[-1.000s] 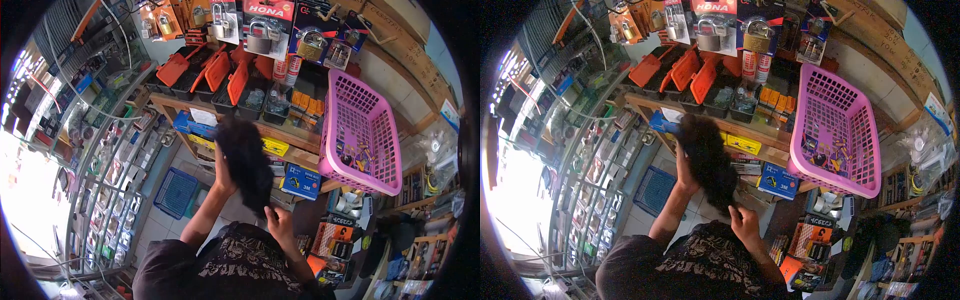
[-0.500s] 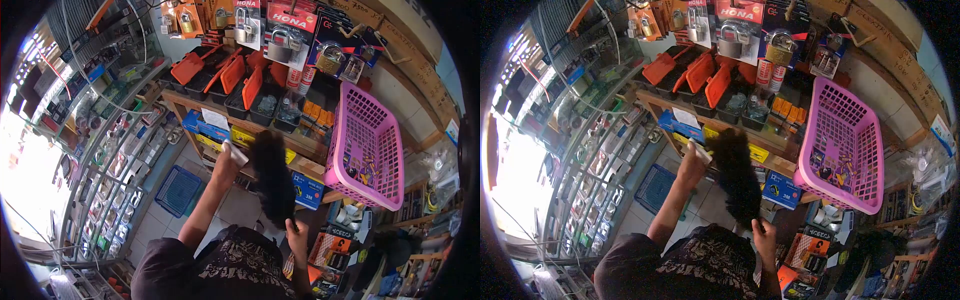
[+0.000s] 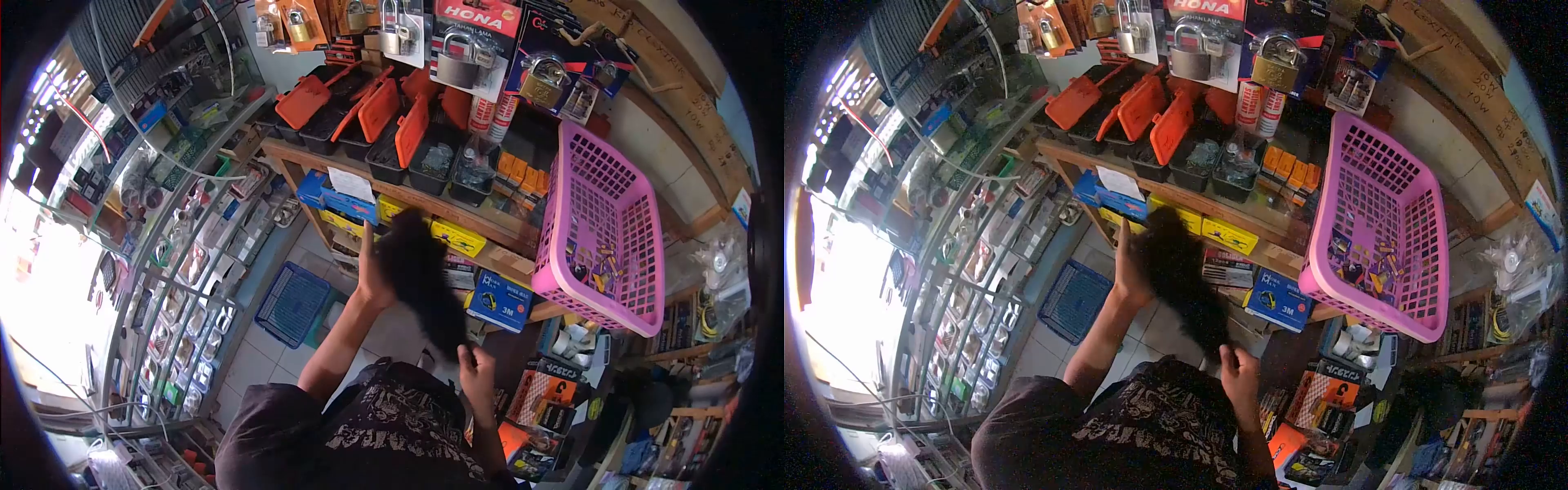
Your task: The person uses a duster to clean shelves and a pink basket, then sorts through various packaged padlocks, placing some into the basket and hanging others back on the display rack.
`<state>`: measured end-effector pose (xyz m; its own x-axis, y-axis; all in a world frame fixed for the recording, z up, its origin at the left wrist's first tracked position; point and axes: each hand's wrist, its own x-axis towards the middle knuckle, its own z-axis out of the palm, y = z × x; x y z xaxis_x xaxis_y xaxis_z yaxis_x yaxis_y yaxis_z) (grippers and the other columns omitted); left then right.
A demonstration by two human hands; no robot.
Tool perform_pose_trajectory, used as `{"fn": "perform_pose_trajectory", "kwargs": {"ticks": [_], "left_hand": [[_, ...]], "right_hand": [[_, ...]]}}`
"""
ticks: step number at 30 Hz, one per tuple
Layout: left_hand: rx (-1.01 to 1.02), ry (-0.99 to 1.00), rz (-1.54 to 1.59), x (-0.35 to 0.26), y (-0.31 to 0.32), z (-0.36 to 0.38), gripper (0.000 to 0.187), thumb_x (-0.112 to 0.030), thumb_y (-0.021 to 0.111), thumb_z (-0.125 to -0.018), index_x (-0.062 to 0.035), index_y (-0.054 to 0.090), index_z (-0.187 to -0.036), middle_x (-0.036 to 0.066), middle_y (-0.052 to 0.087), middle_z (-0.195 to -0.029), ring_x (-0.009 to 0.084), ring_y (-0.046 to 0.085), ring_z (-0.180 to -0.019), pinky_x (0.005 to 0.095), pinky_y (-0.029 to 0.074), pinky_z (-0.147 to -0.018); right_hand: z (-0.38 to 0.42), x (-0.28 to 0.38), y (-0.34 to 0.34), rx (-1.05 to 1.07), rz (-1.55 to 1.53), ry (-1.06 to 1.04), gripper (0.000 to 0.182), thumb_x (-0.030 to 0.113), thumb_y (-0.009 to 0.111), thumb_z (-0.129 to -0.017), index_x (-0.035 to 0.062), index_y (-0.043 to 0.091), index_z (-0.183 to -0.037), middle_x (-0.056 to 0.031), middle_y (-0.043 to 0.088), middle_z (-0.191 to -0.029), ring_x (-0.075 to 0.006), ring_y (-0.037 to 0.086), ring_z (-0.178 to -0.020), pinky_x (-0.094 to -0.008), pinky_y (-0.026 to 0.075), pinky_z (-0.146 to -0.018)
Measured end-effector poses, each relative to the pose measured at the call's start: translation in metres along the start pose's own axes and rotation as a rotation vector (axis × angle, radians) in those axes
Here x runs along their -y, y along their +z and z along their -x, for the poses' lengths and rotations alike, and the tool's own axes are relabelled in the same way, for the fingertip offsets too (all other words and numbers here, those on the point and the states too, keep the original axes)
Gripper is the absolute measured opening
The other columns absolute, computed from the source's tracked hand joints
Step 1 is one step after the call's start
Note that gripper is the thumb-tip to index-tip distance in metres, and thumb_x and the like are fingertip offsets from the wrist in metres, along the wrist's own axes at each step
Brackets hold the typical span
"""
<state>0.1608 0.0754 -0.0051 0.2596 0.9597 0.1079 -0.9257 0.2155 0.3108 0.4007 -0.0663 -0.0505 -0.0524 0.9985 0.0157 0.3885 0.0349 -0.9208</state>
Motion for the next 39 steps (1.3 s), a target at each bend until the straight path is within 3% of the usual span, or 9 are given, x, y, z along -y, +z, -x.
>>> {"fn": "perform_pose_trajectory", "kwargs": {"ticks": [4, 12, 15, 17, 21, 24, 30, 31, 39], "left_hand": [[-0.266, -0.062, -0.058, -0.003, 0.046, 0.002, 0.074, -0.066, 0.034, -0.093, -0.0088, 0.044, -0.139, 0.011, 0.051, -0.137, 0.0253, 0.046, -0.129, 0.0427, 0.026, -0.114], [-0.087, -0.072, -0.106, -0.012, 0.018, -0.003, 0.083, -0.068, 0.028, -0.092, -0.0012, 0.042, -0.138, 0.020, 0.049, -0.137, 0.0350, 0.045, -0.128, 0.0472, 0.030, -0.112], [0.056, -0.100, 0.117, -0.013, 0.025, -0.002, 0.066, -0.057, 0.037, -0.096, -0.0038, 0.047, -0.133, 0.016, 0.055, -0.129, 0.0284, 0.051, -0.123, 0.0458, 0.031, -0.111], [-0.187, -0.019, -0.033, -0.008, 0.035, -0.002, 0.064, -0.055, 0.039, -0.096, -0.0054, 0.044, -0.136, 0.014, 0.055, -0.128, 0.0277, 0.049, -0.124, 0.0409, 0.032, -0.111], [-0.006, 0.102, -0.772, 0.027, 0.000, 0.006, 0.068, -0.060, 0.030, -0.097, -0.0096, 0.039, -0.142, 0.011, 0.055, -0.129, 0.0272, 0.048, -0.123, 0.0389, 0.032, -0.111], [-0.134, -0.043, -0.048, 0.022, 0.029, 0.005, 0.069, -0.060, 0.029, -0.097, -0.0073, 0.041, -0.139, 0.011, 0.055, -0.128, 0.0279, 0.052, -0.119, 0.0420, 0.036, -0.108], [0.041, -0.006, -0.200, -0.043, 0.008, -0.009, 0.081, -0.076, 0.033, -0.087, -0.0054, 0.056, -0.119, 0.014, 0.058, -0.119, 0.0331, 0.058, -0.103, 0.0453, 0.046, -0.097], [0.034, -0.002, -0.197, -0.037, 0.009, -0.005, 0.081, -0.076, 0.033, -0.087, -0.0054, 0.056, -0.119, 0.014, 0.058, -0.119, 0.0331, 0.058, -0.103, 0.0453, 0.046, -0.097], [-0.236, -0.015, -0.197, 0.045, 0.006, 0.006, 0.078, -0.070, 0.038, -0.089, -0.0078, 0.046, -0.136, 0.012, 0.054, -0.126, 0.0302, 0.052, -0.115, 0.0451, 0.042, -0.101]], "right_hand": [[-0.002, 0.006, 0.005, -0.027, 0.020, -0.111, 0.047, 0.033, 0.060, -0.094, -0.0017, 0.047, -0.064, -0.0097, 0.036, -0.052, -0.0183, 0.033, -0.047, -0.0370, 0.029, -0.046], [-0.005, -0.014, -0.009, 0.229, 0.097, -0.044, 0.032, 0.024, 0.060, -0.095, -0.0046, 0.056, -0.079, -0.0085, 0.045, -0.058, -0.0100, 0.039, -0.055, -0.0298, 0.033, -0.050], [-0.009, 0.001, -0.007, 0.037, 0.033, -0.001, 0.035, 0.025, 0.059, -0.095, -0.0041, 0.055, -0.076, -0.0096, 0.043, -0.056, -0.0138, 0.038, -0.052, -0.0339, 0.032, -0.048], [-0.010, 0.002, -0.001, -0.032, 0.032, -0.054, 0.040, 0.029, 0.059, -0.095, -0.0036, 0.054, -0.073, -0.0124, 0.041, -0.053, -0.0191, 0.038, -0.047, -0.0372, 0.030, -0.046], [-0.022, -0.010, 0.013, 0.072, 0.147, -0.073, 0.047, 0.037, 0.055, -0.096, -0.0027, 0.055, -0.072, -0.0149, 0.042, -0.054, -0.0261, 0.039, -0.046, -0.0416, 0.032, -0.048], [-0.035, 0.036, 0.018, -0.041, 0.074, -0.133, 0.031, 0.027, 0.059, -0.094, -0.0037, 0.062, -0.094, -0.0178, 0.058, -0.069, -0.0191, 0.053, -0.061, -0.0333, 0.043, -0.059], [0.011, -0.012, 0.013, 0.167, 0.139, -0.010, 0.032, 0.028, 0.060, -0.094, -0.0035, 0.062, -0.095, -0.0214, 0.062, -0.076, -0.0324, 0.061, -0.066, -0.0355, 0.045, -0.062], [0.012, -0.013, 0.017, 0.118, 0.111, -0.048, 0.046, 0.036, 0.054, -0.097, -0.0018, 0.052, -0.071, -0.0181, 0.047, -0.057, -0.0309, 0.047, -0.049, -0.0421, 0.034, -0.050], [-0.046, 0.016, 0.037, 0.017, -0.022, -0.053, 0.035, 0.029, 0.058, -0.095, -0.0017, 0.051, -0.079, -0.0157, 0.048, -0.064, -0.0311, 0.050, -0.057, -0.0421, 0.036, -0.053]]}}
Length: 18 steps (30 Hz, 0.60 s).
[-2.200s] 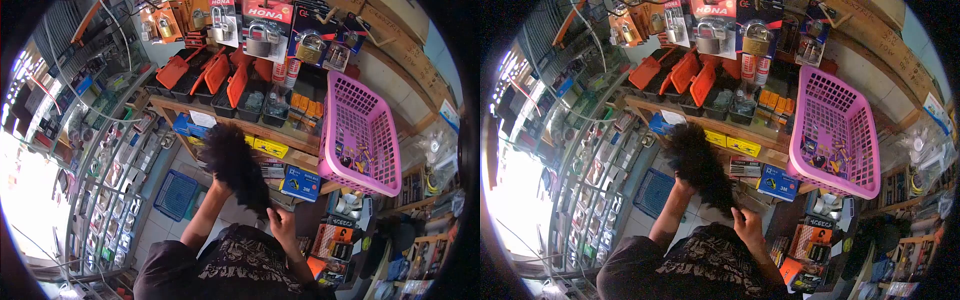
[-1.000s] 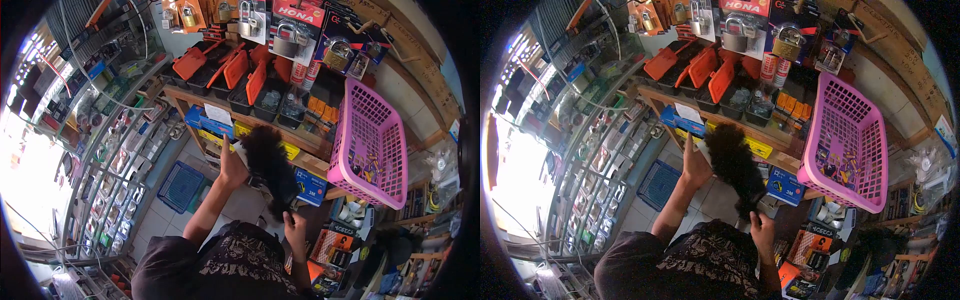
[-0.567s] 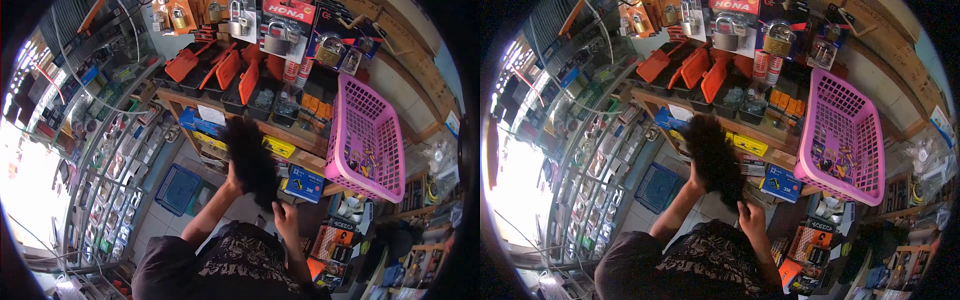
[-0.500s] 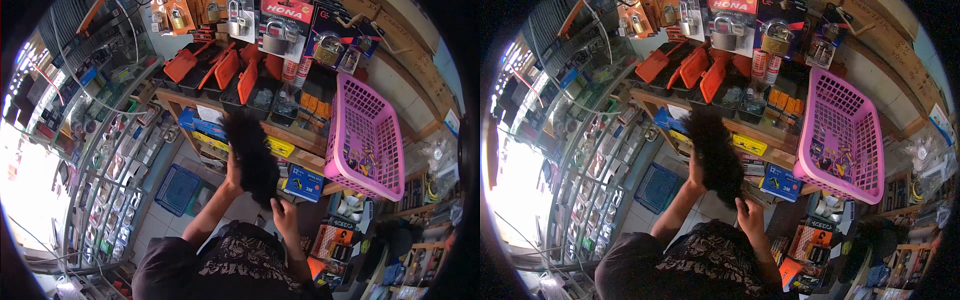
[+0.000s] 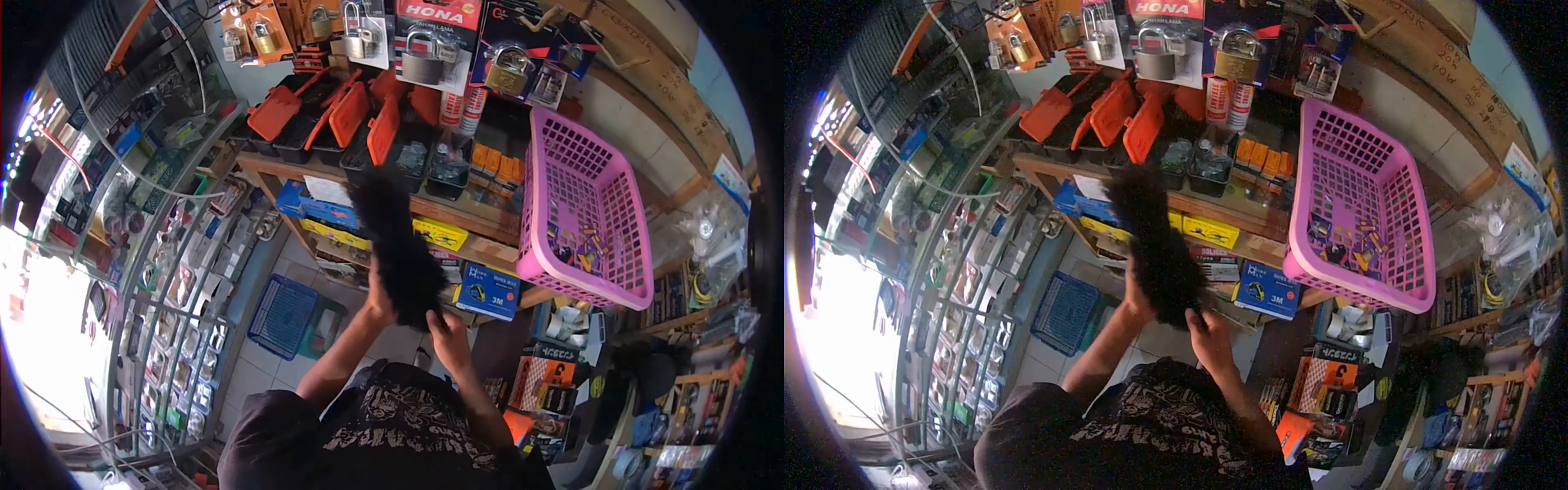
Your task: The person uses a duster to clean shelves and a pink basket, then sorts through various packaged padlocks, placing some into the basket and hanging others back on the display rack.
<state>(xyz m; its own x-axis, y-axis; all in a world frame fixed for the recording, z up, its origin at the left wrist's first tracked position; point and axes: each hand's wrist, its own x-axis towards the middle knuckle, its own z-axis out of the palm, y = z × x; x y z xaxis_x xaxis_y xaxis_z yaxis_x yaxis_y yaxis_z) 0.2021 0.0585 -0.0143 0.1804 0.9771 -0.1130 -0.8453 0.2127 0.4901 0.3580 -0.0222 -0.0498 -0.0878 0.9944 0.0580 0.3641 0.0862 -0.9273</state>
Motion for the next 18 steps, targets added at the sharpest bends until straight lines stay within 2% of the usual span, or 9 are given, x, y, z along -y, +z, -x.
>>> {"fn": "perform_pose_trajectory", "kwargs": {"ticks": [3, 5, 6, 9, 11, 12, 14, 17, 18], "left_hand": [[-0.012, -0.003, 0.088, -0.049, 0.007, -0.003, 0.080, -0.072, 0.033, -0.089, -0.0083, 0.045, -0.137, 0.012, 0.055, -0.126, 0.0287, 0.054, -0.115, 0.0440, 0.042, -0.102], [-0.051, 0.013, 0.141, -0.062, -0.003, -0.003, 0.081, -0.073, 0.030, -0.090, -0.0090, 0.044, -0.137, 0.011, 0.056, -0.125, 0.0270, 0.055, -0.115, 0.0424, 0.043, -0.103], [-0.004, -0.004, 0.127, -0.066, -0.004, -0.003, 0.080, -0.073, 0.030, -0.090, -0.0092, 0.045, -0.136, 0.011, 0.057, -0.124, 0.0276, 0.055, -0.114, 0.0425, 0.042, -0.103], [0.002, 0.024, 0.215, -0.020, -0.010, 0.000, 0.076, -0.070, 0.032, -0.091, -0.0078, 0.047, -0.132, 0.013, 0.060, -0.115, 0.0296, 0.059, -0.105, 0.0446, 0.045, -0.098], [0.447, -0.153, 0.477, 0.032, -0.053, -0.001, 0.072, -0.064, 0.040, -0.091, -0.0043, 0.050, -0.130, 0.014, 0.057, -0.122, 0.0328, 0.055, -0.111, 0.0464, 0.044, -0.098], [0.452, -0.171, 0.479, 0.033, -0.039, 0.004, 0.072, -0.064, 0.040, -0.091, -0.0043, 0.050, -0.130, 0.014, 0.057, -0.122, 0.0328, 0.055, -0.111, 0.0464, 0.044, -0.098], [0.006, 0.033, -0.248, 0.024, -0.002, 0.019, 0.061, -0.057, 0.040, -0.095, -0.0036, 0.048, -0.124, 0.014, 0.059, -0.106, 0.0302, 0.059, -0.099, 0.0471, 0.048, -0.090], [0.352, -0.147, 0.156, -0.019, -0.007, -0.001, 0.054, -0.050, 0.040, -0.095, -0.0035, 0.049, -0.122, 0.015, 0.058, -0.104, 0.0306, 0.058, -0.098, 0.0463, 0.049, -0.089], [0.351, -0.134, 0.159, -0.028, -0.010, -0.005, 0.054, -0.050, 0.040, -0.095, -0.0035, 0.049, -0.122, 0.015, 0.058, -0.104, 0.0306, 0.058, -0.098, 0.0463, 0.049, -0.089]], "right_hand": [[0.028, -0.048, 0.011, 0.036, 0.025, -0.046, 0.034, 0.028, 0.058, -0.095, 0.0002, 0.050, -0.077, -0.0112, 0.043, -0.061, -0.0233, 0.046, -0.055, -0.0401, 0.034, -0.054], [0.043, -0.031, 0.002, 0.195, -0.236, 0.259, 0.035, 0.028, 0.058, -0.096, 0.0018, 0.050, -0.074, -0.0066, 0.038, -0.059, -0.0182, 0.043, -0.054, -0.0387, 0.033, -0.054], [0.043, -0.036, 0.004, 0.206, -0.235, 0.258, 0.035, 0.028, 0.058, -0.096, 0.0018, 0.050, -0.074, -0.0066, 0.038, -0.059, -0.0182, 0.043, -0.054, -0.0387, 0.033, -0.054], [0.041, -0.044, 0.008, 0.189, -0.246, 0.293, 0.037, 0.029, 0.057, -0.096, 0.0025, 0.050, -0.071, -0.0037, 0.038, -0.057, -0.0153, 0.043, -0.053, -0.0367, 0.033, -0.052], [0.015, -0.025, 0.007, 0.165, -0.264, 0.287, 0.039, 0.030, 0.056, -0.097, 0.0038, 0.050, -0.069, -0.0013, 0.036, -0.055, -0.0134, 0.040, -0.050, -0.0357, 0.032, -0.050], [0.009, -0.012, 0.003, 0.147, -0.266, 0.292, 0.039, 0.030, 0.056, -0.097, 0.0038, 0.050, -0.069, -0.0013, 0.036, -0.055, -0.0134, 0.040, -0.050, -0.0357, 0.032, -0.050], [0.004, 0.013, -0.003, 0.195, -0.619, 0.491, 0.028, 0.028, 0.058, -0.097, 0.0051, 0.057, -0.082, 0.0083, 0.039, -0.056, -0.0027, 0.036, -0.046, -0.0214, 0.025, -0.042], [0.022, -0.018, 0.005, 0.180, -0.343, 0.320, 0.046, 0.034, 0.054, -0.098, 0.0027, 0.047, -0.065, -0.0032, 0.035, -0.051, -0.0148, 0.034, -0.045, -0.0365, 0.030, -0.048], [0.031, -0.030, 0.008, 0.191, -0.337, 0.315, 0.046, 0.034, 0.054, -0.098, 0.0027, 0.047, -0.065, -0.0032, 0.035, -0.051, -0.0148, 0.034, -0.045, -0.0365, 0.030, -0.048]]}}
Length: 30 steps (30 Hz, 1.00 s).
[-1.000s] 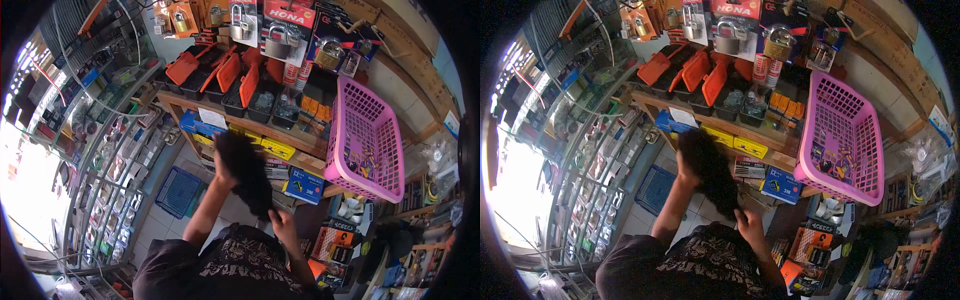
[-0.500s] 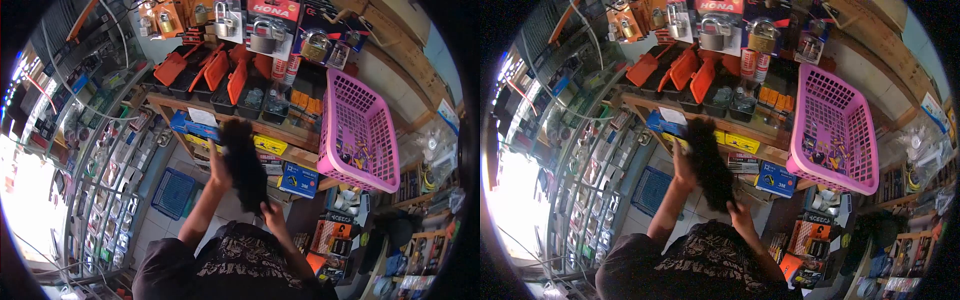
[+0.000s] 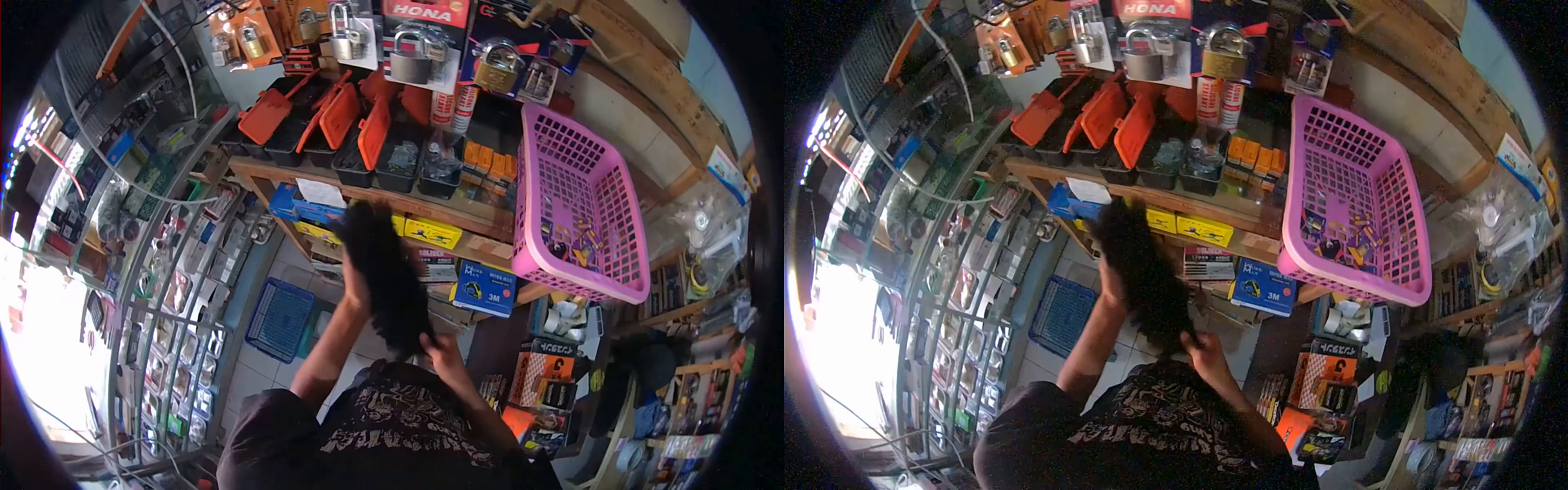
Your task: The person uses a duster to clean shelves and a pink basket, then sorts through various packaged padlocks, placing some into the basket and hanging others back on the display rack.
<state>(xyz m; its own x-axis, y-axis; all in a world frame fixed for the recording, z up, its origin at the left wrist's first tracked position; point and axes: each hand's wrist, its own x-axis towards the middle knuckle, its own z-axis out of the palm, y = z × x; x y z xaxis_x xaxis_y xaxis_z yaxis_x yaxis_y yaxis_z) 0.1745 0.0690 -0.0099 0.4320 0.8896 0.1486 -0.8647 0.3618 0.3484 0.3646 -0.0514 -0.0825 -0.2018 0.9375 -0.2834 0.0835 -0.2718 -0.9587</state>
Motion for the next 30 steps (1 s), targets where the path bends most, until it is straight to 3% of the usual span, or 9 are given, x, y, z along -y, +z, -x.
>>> {"fn": "perform_pose_trajectory", "kwargs": {"ticks": [9, 10, 11, 13, 15, 18, 22, 27, 30], "left_hand": [[-0.103, -0.039, 0.017, 0.038, 0.015, 0.002, 0.053, -0.050, 0.049, -0.093, -0.0015, 0.057, -0.110, 0.016, 0.063, -0.101, 0.0289, 0.061, -0.088, 0.0431, 0.053, -0.080], [-0.296, 0.182, -0.281, 0.029, 0.008, 0.002, 0.054, -0.053, 0.047, -0.093, -0.0018, 0.058, -0.109, 0.016, 0.063, -0.101, 0.0289, 0.061, -0.088, 0.0429, 0.053, -0.079], [-0.475, 0.419, -0.576, 0.016, 0.002, 0.001, 0.056, -0.055, 0.046, -0.093, -0.0020, 0.058, -0.109, 0.015, 0.063, -0.100, 0.0288, 0.061, -0.088, 0.0427, 0.052, -0.079], [-0.200, 0.231, 0.019, -0.027, 0.037, 0.004, 0.062, -0.059, 0.040, -0.094, -0.0019, 0.058, -0.110, 0.015, 0.062, -0.099, 0.0306, 0.061, -0.088, 0.0435, 0.053, -0.078], [-0.244, 0.430, -0.414, -0.058, 0.020, 0.002, 0.066, -0.062, 0.035, -0.095, -0.0023, 0.057, -0.110, 0.015, 0.063, -0.095, 0.0327, 0.060, -0.087, 0.0478, 0.051, -0.079], [-0.211, 0.386, -0.090, -0.072, 0.012, 0.016, 0.065, -0.063, 0.034, -0.095, -0.0037, 0.059, -0.105, 0.014, 0.064, -0.091, 0.0329, 0.060, -0.087, 0.0524, 0.046, -0.084], [-0.378, 0.361, -0.135, -0.054, 0.002, 0.026, 0.064, -0.065, 0.035, -0.094, -0.0055, 0.057, -0.106, 0.011, 0.063, -0.090, 0.0278, 0.060, -0.084, 0.0467, 0.049, -0.080], [-0.538, 0.200, -0.146, -0.021, 0.020, 0.019, 0.078, -0.072, 0.024, -0.091, -0.0037, 0.060, -0.100, 0.014, 0.063, -0.081, 0.0310, 0.062, -0.076, 0.0469, 0.050, -0.081], [-0.462, 0.121, -0.118, -0.005, 0.017, 0.012, 0.081, -0.074, 0.021, -0.091, -0.0034, 0.060, -0.099, 0.014, 0.064, -0.081, 0.0318, 0.063, -0.078, 0.0463, 0.050, -0.081]], "right_hand": [[0.001, 0.020, -0.002, -0.070, -0.174, 0.053, 0.048, 0.035, 0.061, -0.094, 0.0032, 0.044, -0.062, -0.0013, 0.037, -0.053, -0.0101, 0.035, -0.049, -0.0329, 0.029, -0.048], [0.005, 0.015, -0.009, -0.109, -0.180, 0.041, 0.048, 0.035, 0.061, -0.094, 0.0032, 0.044, -0.062, -0.0013, 0.037, -0.053, -0.0101, 0.035, -0.049, -0.0329, 0.029, -0.048], [0.011, 0.004, -0.019, -0.079, -0.030, 0.030, 0.049, 0.036, 0.061, -0.094, 0.0033, 0.045, -0.062, -0.0013, 0.037, -0.052, -0.0099, 0.036, -0.049, -0.0327, 0.030, -0.047], [0.028, 0.003, -0.045, -0.032, 0.160, 0.016, 0.052, 0.040, 0.060, -0.094, 0.0027, 0.047, -0.061, -0.0014, 0.037, -0.052, -0.0106, 0.037, -0.050, -0.0335, 0.031, -0.047], [0.058, 0.030, -0.080, -0.013, 0.290, -0.007, 0.055, 0.043, 0.060, -0.094, 0.0007, 0.047, -0.061, -0.0017, 0.038, -0.052, -0.0118, 0.038, -0.050, -0.0349, 0.032, -0.047], [0.108, 0.075, -0.137, -0.016, 0.635, -0.055, 0.054, 0.042, 0.062, -0.092, -0.0023, 0.051, -0.063, -0.0054, 0.044, -0.051, -0.0132, 0.041, -0.049, -0.0366, 0.034, -0.047], [0.185, 0.152, -0.182, -0.263, 0.548, -0.120, 0.042, 0.040, 0.063, -0.090, -0.0008, 0.062, -0.082, -0.0113, 0.053, -0.062, -0.0198, 0.045, -0.049, -0.0361, 0.041, -0.051], [0.199, 0.201, -0.205, -1.017, 0.925, -0.269, 0.034, 0.030, 0.063, -0.091, -0.0001, 0.062, -0.108, -0.0175, 0.062, -0.090, -0.0314, 0.058, -0.090, -0.0392, 0.045, -0.082], [0.152, 0.253, -0.226, -0.840, 0.919, -0.174, 0.031, 0.028, 0.055, -0.094, -0.0015, 0.059, -0.102, -0.0237, 0.062, -0.089, -0.0416, 0.059, -0.089, -0.0447, 0.044, -0.079]]}}
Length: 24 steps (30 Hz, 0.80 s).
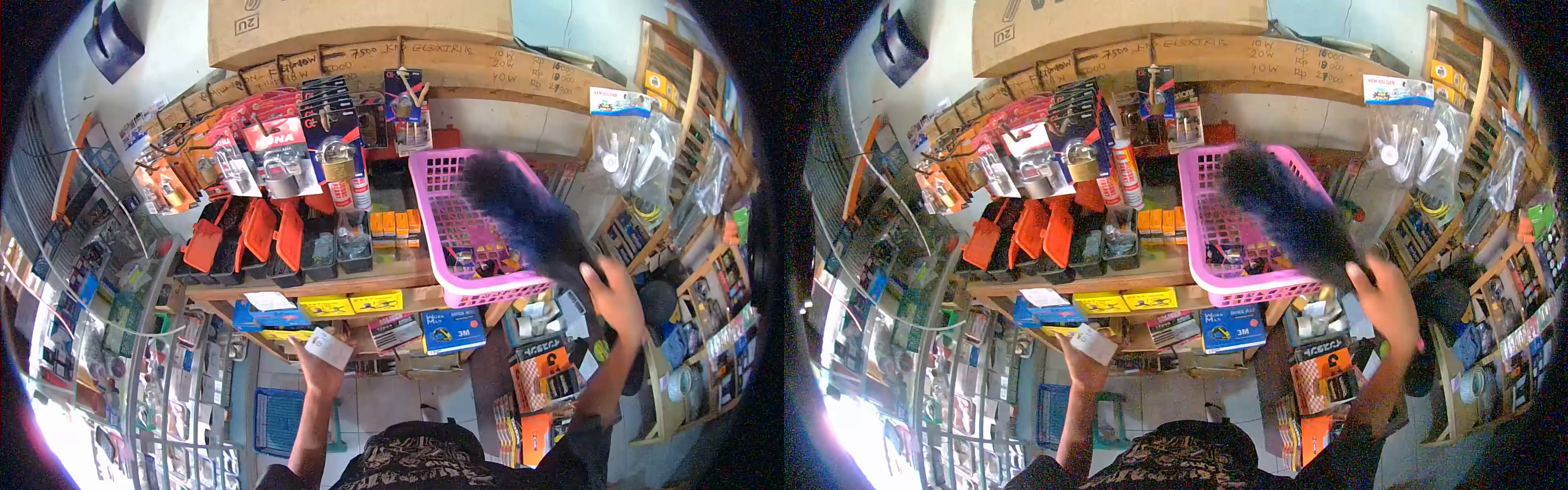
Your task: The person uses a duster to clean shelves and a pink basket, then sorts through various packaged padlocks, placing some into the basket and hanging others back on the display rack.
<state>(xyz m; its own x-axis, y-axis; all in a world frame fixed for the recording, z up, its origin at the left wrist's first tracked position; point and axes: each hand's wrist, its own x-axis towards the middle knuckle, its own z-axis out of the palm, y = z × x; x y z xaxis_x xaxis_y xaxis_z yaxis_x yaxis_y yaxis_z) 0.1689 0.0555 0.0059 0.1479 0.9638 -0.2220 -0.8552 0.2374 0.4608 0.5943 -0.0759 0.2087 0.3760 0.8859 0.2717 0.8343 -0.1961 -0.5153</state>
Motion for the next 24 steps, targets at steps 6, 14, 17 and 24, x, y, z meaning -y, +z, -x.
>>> {"fn": "perform_pose_trajectory", "kwargs": {"ticks": [6, 14, 17, 24], "left_hand": [[0.186, -0.008, -0.049, 0.016, -0.010, -0.003, 0.080, -0.074, 0.021, -0.090, -0.0062, 0.058, -0.109, 0.011, 0.065, -0.093, 0.0297, 0.063, -0.085, 0.0439, 0.051, -0.082], [0.087, 0.054, -0.089, 0.005, -0.037, 0.003, 0.076, -0.075, 0.024, -0.090, -0.0079, 0.056, -0.108, 0.010, 0.064, -0.087, 0.0269, 0.063, -0.084, 0.0420, 0.051, -0.080], [0.030, 0.080, -0.094, 0.004, -0.034, 0.005, 0.075, -0.074, 0.025, -0.090, -0.0074, 0.056, -0.106, 0.012, 0.064, -0.085, 0.0276, 0.063, -0.084, 0.0431, 0.050, -0.081], [0.122, -0.001, -0.199, 0.034, -0.009, 0.005, 0.072, -0.070, 0.022, -0.093, -0.0061, 0.052, -0.109, 0.012, 0.059, -0.098, 0.0269, 0.058, -0.094, 0.0438, 0.046, -0.087]], "right_hand": [[-0.106, 0.017, 0.075, -0.051, 0.297, -0.097, 0.021, 0.020, 0.061, -0.084, 0.0043, 0.065, -0.096, -0.0202, 0.067, -0.087, -0.0395, 0.065, -0.085, -0.0505, 0.050, -0.076], [-0.130, 0.028, 0.123, 0.136, 0.437, -0.122, 0.035, 0.026, 0.065, -0.083, 0.0073, 0.061, -0.112, -0.0194, 0.066, -0.106, -0.0391, 0.064, -0.099, -0.0509, 0.049, -0.086], [-0.109, 0.051, 0.098, -0.374, 0.415, -0.423, 0.032, 0.027, 0.064, -0.086, 0.0073, 0.061, -0.110, -0.0162, 0.067, -0.101, -0.0380, 0.064, -0.093, -0.0483, 0.049, -0.085], [0.015, 0.113, 0.151, 0.363, -0.384, -0.706, 0.023, 0.025, 0.065, -0.089, 0.0093, 0.064, -0.105, -0.0088, 0.069, -0.095, -0.0242, 0.069, -0.081, -0.0361, 0.054, -0.071]]}}
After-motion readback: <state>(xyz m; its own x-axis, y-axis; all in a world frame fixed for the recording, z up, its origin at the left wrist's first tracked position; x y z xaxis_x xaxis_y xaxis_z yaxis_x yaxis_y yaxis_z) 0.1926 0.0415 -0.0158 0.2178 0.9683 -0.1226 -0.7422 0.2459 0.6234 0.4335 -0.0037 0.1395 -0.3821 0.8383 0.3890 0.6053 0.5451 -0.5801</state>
